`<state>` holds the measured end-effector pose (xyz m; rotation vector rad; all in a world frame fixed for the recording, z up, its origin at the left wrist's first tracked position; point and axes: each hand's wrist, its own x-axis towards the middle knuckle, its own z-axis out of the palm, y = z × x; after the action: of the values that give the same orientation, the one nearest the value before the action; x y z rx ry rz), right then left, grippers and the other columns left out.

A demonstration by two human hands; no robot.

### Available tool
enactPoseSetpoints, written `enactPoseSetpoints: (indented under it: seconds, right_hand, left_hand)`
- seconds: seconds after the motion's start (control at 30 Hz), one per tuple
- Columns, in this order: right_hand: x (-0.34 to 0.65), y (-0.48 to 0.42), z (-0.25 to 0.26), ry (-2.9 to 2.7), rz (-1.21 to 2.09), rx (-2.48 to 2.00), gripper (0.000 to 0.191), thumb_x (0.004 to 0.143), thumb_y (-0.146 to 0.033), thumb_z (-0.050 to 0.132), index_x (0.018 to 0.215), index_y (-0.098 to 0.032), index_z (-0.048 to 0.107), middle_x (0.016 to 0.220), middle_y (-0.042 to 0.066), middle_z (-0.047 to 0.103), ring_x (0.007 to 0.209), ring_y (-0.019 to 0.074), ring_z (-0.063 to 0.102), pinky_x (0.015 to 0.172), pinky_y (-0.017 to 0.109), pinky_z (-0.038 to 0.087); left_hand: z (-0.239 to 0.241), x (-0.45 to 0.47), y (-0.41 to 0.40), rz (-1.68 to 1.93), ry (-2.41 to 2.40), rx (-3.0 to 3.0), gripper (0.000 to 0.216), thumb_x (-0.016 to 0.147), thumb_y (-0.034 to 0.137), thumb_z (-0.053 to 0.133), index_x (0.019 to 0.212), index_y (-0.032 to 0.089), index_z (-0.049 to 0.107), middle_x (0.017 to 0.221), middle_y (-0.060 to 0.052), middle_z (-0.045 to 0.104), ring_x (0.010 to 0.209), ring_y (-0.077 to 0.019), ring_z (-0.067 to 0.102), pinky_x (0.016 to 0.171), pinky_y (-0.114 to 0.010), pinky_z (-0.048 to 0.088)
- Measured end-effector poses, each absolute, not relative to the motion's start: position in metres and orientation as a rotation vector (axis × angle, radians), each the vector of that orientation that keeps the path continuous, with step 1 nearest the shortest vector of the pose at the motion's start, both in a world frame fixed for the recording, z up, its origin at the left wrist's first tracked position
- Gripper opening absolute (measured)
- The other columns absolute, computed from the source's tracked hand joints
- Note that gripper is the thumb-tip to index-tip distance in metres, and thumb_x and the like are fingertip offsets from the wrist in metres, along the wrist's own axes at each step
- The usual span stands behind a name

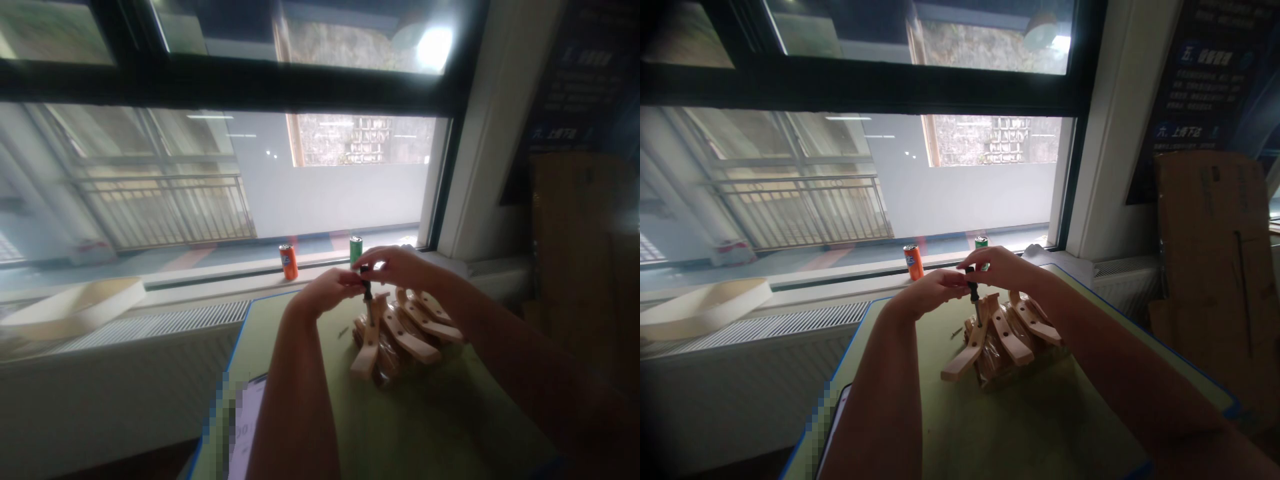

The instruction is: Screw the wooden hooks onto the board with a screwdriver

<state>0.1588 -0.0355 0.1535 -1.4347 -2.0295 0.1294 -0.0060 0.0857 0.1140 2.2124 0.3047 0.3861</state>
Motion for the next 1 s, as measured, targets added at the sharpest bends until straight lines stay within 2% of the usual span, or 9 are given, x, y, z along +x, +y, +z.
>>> enactPoseSetpoints:
  seconds: [0.13,0.23,0.33,0.4,0.5,0.6,0.7,0.8,1.0]
  right_hand:
    - [0.155,-0.034,0.156,-2.033,0.140,-1.541,0.029,0.078,-0.041,0.059,0.097,-0.021,0.069,0.078,0.001,0.067,0.062,0.0093,0.056,0.058,0.024,0.040]
    - [0.151,-0.030,0.158,-2.030,-0.174,-1.701,0.031,0.074,-0.047,0.062,0.077,-0.018,0.071,0.062,-0.001,0.062,0.054,0.0090,0.048,0.053,0.025,0.033]
    - [0.150,-0.029,0.160,-2.121,-0.488,-1.757,0.040,0.081,-0.048,0.053,0.062,-0.017,0.069,0.053,0.001,0.056,0.051,0.0098,0.044,0.054,0.028,0.030]
    - [0.152,-0.031,0.161,-2.171,-0.425,-1.683,0.035,0.084,-0.043,0.051,0.070,-0.017,0.071,0.060,0.001,0.060,0.055,0.0100,0.047,0.057,0.027,0.032]
    - [0.158,-0.034,0.160,-2.147,-0.103,-1.530,0.024,0.083,-0.034,0.053,0.092,-0.020,0.070,0.080,0.002,0.066,0.064,0.0100,0.054,0.060,0.025,0.037]
    - [0.163,-0.034,0.161,-2.105,0.039,-1.530,0.023,0.081,-0.032,0.055,0.095,-0.018,0.068,0.082,0.003,0.066,0.065,0.0101,0.054,0.059,0.024,0.038]
    - [0.162,-0.032,0.162,-2.126,-0.019,-1.613,0.022,0.078,-0.035,0.058,0.088,-0.016,0.067,0.073,0.002,0.063,0.059,0.0090,0.048,0.053,0.024,0.034]
    - [0.158,-0.031,0.160,-2.121,-0.138,-1.692,0.022,0.078,-0.036,0.057,0.071,-0.016,0.063,0.060,-0.001,0.055,0.052,0.0072,0.040,0.049,0.024,0.028]
    - [0.151,-0.028,0.157,-2.102,-0.347,-1.843,0.050,0.083,-0.053,0.047,0.049,-0.017,0.055,0.043,-0.003,0.041,0.042,0.0061,0.030,0.047,0.026,0.022]
  left_hand:
    - [0.117,-0.009,0.082,0.324,0.261,2.154,0.029,0.075,0.035,0.062,0.098,0.019,0.068,0.094,-0.006,0.069,0.083,-0.0143,0.060,0.081,-0.032,0.044]
    - [0.119,-0.003,0.076,0.312,0.247,2.140,0.031,0.069,0.037,0.068,0.094,0.018,0.068,0.089,-0.005,0.069,0.080,-0.0148,0.061,0.079,-0.032,0.045]
    - [0.116,0.006,0.074,0.410,0.247,2.136,0.029,0.069,0.033,0.068,0.093,0.017,0.068,0.083,-0.004,0.068,0.075,-0.0132,0.061,0.078,-0.032,0.046]
    - [0.112,0.008,0.075,0.424,0.238,2.104,0.026,0.070,0.031,0.067,0.092,0.017,0.068,0.085,-0.004,0.068,0.077,-0.0127,0.061,0.080,-0.032,0.045]
    - [0.109,0.004,0.079,0.394,0.217,2.033,0.027,0.071,0.032,0.066,0.093,0.016,0.068,0.091,-0.006,0.068,0.082,-0.0135,0.061,0.082,-0.032,0.045]
    - [0.107,0.000,0.081,0.353,0.174,2.003,0.031,0.072,0.034,0.066,0.097,0.015,0.067,0.090,-0.007,0.068,0.077,-0.0129,0.060,0.077,-0.032,0.046]
    - [0.107,0.000,0.081,0.381,0.168,1.940,0.037,0.069,0.033,0.070,0.100,0.014,0.064,0.089,-0.007,0.067,0.076,-0.0125,0.060,0.075,-0.031,0.047]
    - [0.108,0.001,0.079,0.461,0.178,1.915,0.037,0.067,0.034,0.072,0.097,0.013,0.064,0.091,-0.007,0.067,0.081,-0.0137,0.061,0.080,-0.033,0.047]
    - [0.112,0.001,0.076,0.412,0.166,2.025,0.037,0.070,0.033,0.069,0.102,0.017,0.066,0.090,-0.006,0.068,0.080,-0.0139,0.061,0.081,-0.034,0.047]
